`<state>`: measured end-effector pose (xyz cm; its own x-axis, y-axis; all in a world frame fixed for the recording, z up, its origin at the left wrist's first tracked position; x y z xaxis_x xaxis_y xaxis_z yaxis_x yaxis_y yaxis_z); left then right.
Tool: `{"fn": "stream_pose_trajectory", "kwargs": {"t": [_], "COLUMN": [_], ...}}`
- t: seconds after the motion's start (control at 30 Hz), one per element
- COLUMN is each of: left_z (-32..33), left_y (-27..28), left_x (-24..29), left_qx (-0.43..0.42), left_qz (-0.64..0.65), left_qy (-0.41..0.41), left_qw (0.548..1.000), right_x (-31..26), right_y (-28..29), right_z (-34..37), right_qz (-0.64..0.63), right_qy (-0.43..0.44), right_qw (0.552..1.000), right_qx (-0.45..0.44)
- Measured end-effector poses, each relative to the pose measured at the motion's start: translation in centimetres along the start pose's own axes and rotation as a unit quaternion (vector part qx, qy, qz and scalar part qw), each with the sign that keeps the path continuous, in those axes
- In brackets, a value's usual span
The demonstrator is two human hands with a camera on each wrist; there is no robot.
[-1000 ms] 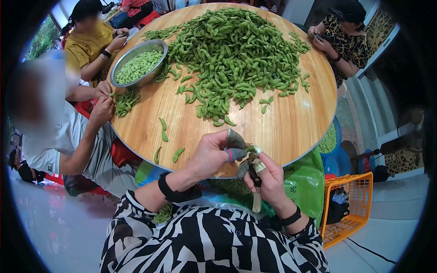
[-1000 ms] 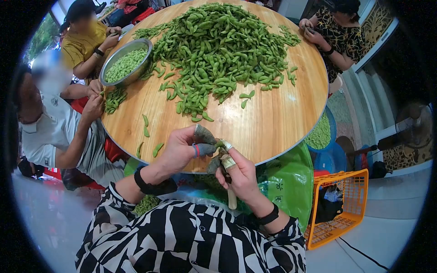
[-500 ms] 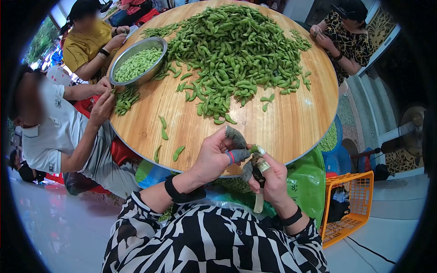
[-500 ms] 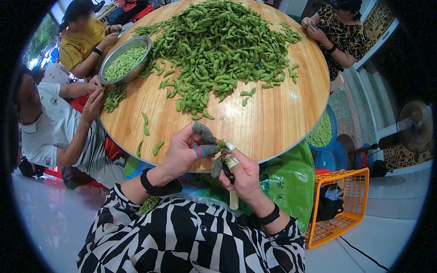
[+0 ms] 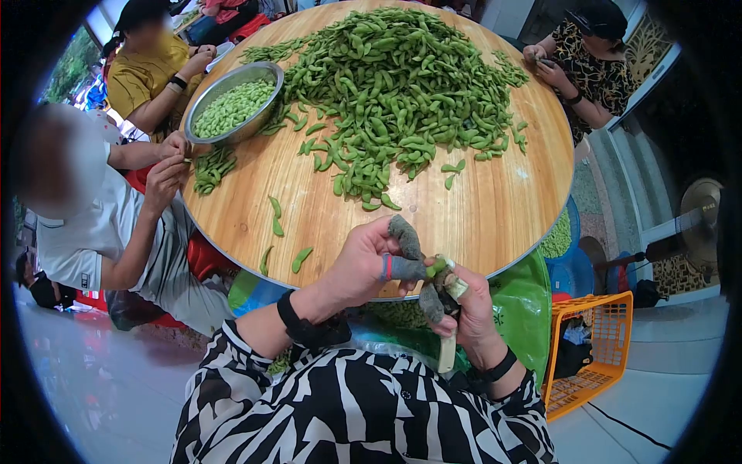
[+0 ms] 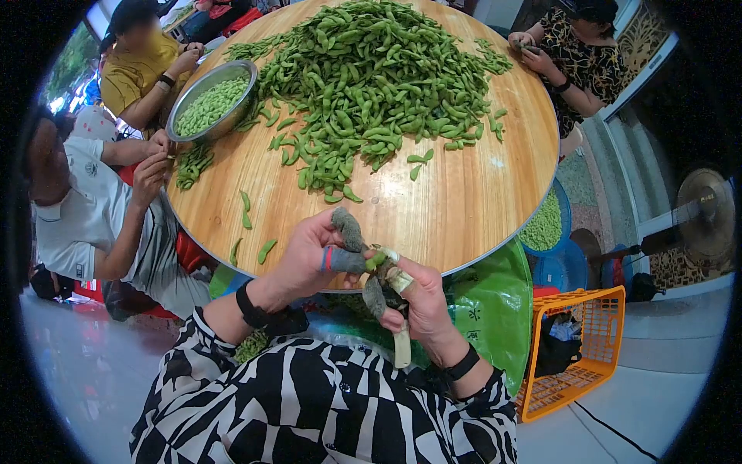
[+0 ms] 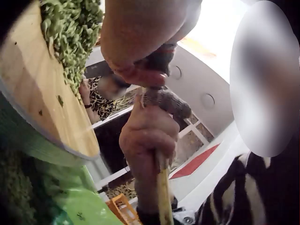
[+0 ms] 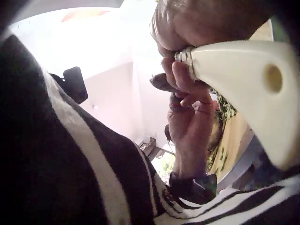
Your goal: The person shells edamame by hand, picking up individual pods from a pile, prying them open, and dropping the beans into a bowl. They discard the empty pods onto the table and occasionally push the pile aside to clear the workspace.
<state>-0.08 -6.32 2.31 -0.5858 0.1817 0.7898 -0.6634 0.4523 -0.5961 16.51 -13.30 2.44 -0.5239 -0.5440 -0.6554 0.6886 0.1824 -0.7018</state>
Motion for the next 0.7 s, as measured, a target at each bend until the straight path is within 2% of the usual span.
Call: {"fn": "stream_pose_trajectory", "kwargs": {"t": [0.03,0.07,0.13,0.17,0.2,0.23,0.27,0.33,0.37,0.43,0.47,0.53,0.57,0.6,0.63,0.67,0.7], "left_z": [0.0,0.0,-0.2,-0.2,-0.3,-0.1,0.0,0.5,0.4,0.2,0.2,0.1,0.1,0.0,0.0,0.0,-0.1], "left_y": [0.0,-0.2,-0.5,-0.6,-1.0,-1.5,-1.5,-1.7,-1.7,-1.4,-1.4,-0.9,-1.0,-0.9,-0.9,-0.9,-0.9], "left_x": [-0.1,-0.1,0.3,0.6,1.6,2.2,2.0,1.7,1.7,1.6,1.2,0.3,0.4,0.6,0.5,0.7,0.6], "left_qx": [-0.018,-0.018,0.011,0.01,-0.08,-0.164,-0.163,-0.167,-0.167,-0.145,-0.145,-0.047,-0.047,0.003,0.053,0.052,0.068], "left_qz": [0.078,0.078,-0.079,-0.079,-0.319,-0.531,-0.531,-0.628,-0.629,-0.549,-0.549,-0.438,-0.439,-0.332,-0.213,-0.213,-0.12], "left_qy": [0.04,0.04,0.013,0.014,-0.126,-0.255,-0.255,-0.35,-0.35,-0.337,-0.337,-0.259,-0.259,-0.135,-0.005,-0.005,0.05], "left_qw": [0.996,0.996,0.997,0.997,0.936,0.791,0.791,0.675,0.674,0.751,0.751,0.86,0.859,0.934,0.976,0.976,0.989], "right_x": [-0.1,0.1,0.4,0.4,0.6,0.6,0.6,0.6,0.7,0.8,0.8,0.7,0.8,0.7,0.6,0.6,0.5], "right_y": [-0.1,0.2,1.1,1.1,1.2,1.2,1.1,0.9,0.7,0.3,0.3,0.3,0.4,0.5,0.6,0.7,0.8], "right_z": [0.1,-0.1,-0.5,-0.6,-0.7,-0.8,-0.8,-0.8,-0.9,-0.9,-0.9,-0.9,-0.9,-0.7,-0.5,-0.4,-0.3], "right_qz": [-0.012,-0.012,-0.045,-0.045,-0.057,-0.069,-0.069,-0.114,-0.114,-0.074,-0.074,-0.001,-0.001,0.052,0.104,0.104,0.141], "right_qy": [-0.016,-0.015,-0.013,-0.012,-0.015,-0.017,-0.018,-0.05,-0.05,-0.022,-0.022,0.026,0.026,0.048,0.07,0.071,0.082], "right_qw": [1.0,1.0,0.999,0.999,0.998,0.997,0.997,0.99,0.99,0.994,0.994,0.997,0.997,0.994,0.988,0.988,0.981], "right_qx": [-0.007,-0.007,0.0,0.001,0.022,0.043,0.042,0.063,0.062,0.077,0.077,0.074,0.073,0.082,0.09,0.091,0.109]}}
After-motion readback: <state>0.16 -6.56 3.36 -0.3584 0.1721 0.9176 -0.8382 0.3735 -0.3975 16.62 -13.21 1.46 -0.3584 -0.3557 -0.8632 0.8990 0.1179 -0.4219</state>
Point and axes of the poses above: each hand's wrist, its own z-axis away from the middle knuckle, its own y-axis out of the back of the hand, x = y × z, the point moved 2 cm from there along -z, towards the middle knuckle, and after that the axes turned 13 degrees about -y, right-handed, at the moved point
